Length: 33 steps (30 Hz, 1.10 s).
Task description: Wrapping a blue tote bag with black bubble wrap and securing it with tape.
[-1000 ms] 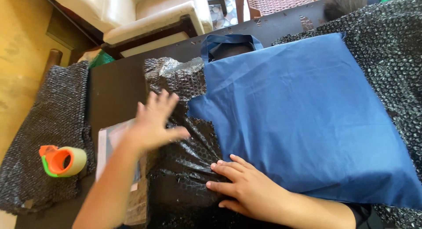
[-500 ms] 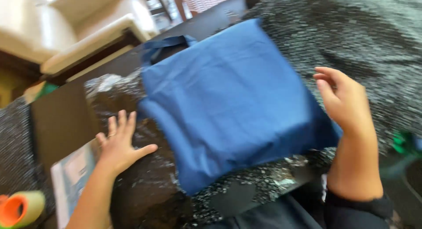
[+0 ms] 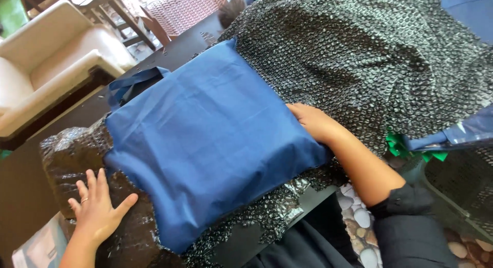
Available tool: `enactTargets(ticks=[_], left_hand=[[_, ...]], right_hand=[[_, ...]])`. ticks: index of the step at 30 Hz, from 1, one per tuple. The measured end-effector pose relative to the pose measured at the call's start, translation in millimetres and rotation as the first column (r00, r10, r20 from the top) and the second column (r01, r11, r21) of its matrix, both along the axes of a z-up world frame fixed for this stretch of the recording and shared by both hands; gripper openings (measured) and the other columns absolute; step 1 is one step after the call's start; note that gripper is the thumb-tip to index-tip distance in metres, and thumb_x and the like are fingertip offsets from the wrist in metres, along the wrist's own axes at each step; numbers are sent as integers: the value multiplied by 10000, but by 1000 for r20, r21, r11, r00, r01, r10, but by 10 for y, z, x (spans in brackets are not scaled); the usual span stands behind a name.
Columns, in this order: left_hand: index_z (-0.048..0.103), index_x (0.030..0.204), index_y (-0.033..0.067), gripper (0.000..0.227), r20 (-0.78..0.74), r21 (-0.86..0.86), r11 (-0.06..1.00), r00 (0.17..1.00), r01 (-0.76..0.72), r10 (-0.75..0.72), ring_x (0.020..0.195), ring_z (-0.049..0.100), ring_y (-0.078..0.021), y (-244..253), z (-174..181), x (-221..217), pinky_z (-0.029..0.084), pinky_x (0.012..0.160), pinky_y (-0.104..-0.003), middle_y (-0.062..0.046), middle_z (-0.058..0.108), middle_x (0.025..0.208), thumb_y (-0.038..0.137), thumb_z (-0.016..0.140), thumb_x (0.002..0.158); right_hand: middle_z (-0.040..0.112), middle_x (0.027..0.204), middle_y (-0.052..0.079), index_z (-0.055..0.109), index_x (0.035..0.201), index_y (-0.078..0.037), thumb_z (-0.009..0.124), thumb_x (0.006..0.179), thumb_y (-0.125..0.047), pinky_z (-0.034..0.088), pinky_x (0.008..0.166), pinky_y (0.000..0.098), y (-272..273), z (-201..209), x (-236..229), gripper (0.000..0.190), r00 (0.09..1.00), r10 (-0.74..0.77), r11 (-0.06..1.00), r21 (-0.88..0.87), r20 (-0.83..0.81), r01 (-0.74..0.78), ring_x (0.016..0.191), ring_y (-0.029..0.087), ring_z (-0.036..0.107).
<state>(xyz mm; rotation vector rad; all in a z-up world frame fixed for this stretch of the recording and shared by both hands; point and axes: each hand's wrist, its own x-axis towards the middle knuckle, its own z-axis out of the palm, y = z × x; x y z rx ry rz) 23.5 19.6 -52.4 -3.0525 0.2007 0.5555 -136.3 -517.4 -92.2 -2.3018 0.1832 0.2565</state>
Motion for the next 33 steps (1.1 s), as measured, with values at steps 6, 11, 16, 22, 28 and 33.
enactTargets(ticks=[6,11,16,22,28,33], left_hand=[[-15,1642,222,1244,0,26,998,999,-53,53,1590,-124,-365,2,-42,17,-11,1203,-678,-50,-136,1742,849,449,673],[40,1641,195,1238,65,13,999,997,-51,50,1593,-77,-362,12,-80,-29,10,1200,-682,-68,-79,1745,845,459,673],[52,1639,206,1253,57,21,997,996,-69,68,1593,-66,-367,-65,-35,-45,7,1202,-680,-71,-69,1745,884,442,661],[59,1643,185,1221,114,-36,999,993,-13,17,1593,-52,-356,-124,-30,-99,-8,1205,-674,-93,-37,1740,812,522,703],[53,1644,148,1219,138,-70,997,990,30,-20,1584,-65,-374,-173,-37,-140,-10,1234,-607,-132,-43,1730,847,478,740],[51,1647,157,1210,106,-107,994,994,-2,13,1586,-88,-352,-334,140,-253,-48,1243,-570,-119,-67,1731,855,472,753]], right_hand=[[572,1514,65,597,1327,-170,766,901,-259,466,1057,453,-706,928,-415,467,899,-399,899,-116,178,422,1186,238,621],[685,1260,201,623,1454,33,863,1021,-196,439,869,530,-2856,-134,-981,546,489,-415,498,-258,767,828,1125,397,587],[376,1610,269,109,1604,-22,850,1021,-558,438,1045,624,-3578,-756,-1199,1084,368,-918,247,-513,149,822,1397,484,423],[669,1219,367,556,1360,202,963,910,-408,572,678,610,-5145,-1796,-851,860,489,-866,430,-349,101,833,931,507,699],[686,1051,-34,682,1187,-271,756,1119,-633,514,589,487,-2865,387,509,376,678,-707,697,36,200,716,825,172,657],[629,862,2,607,951,-187,636,1007,-514,467,643,396,728,2245,741,333,950,-311,902,303,-34,307,738,179,594]])
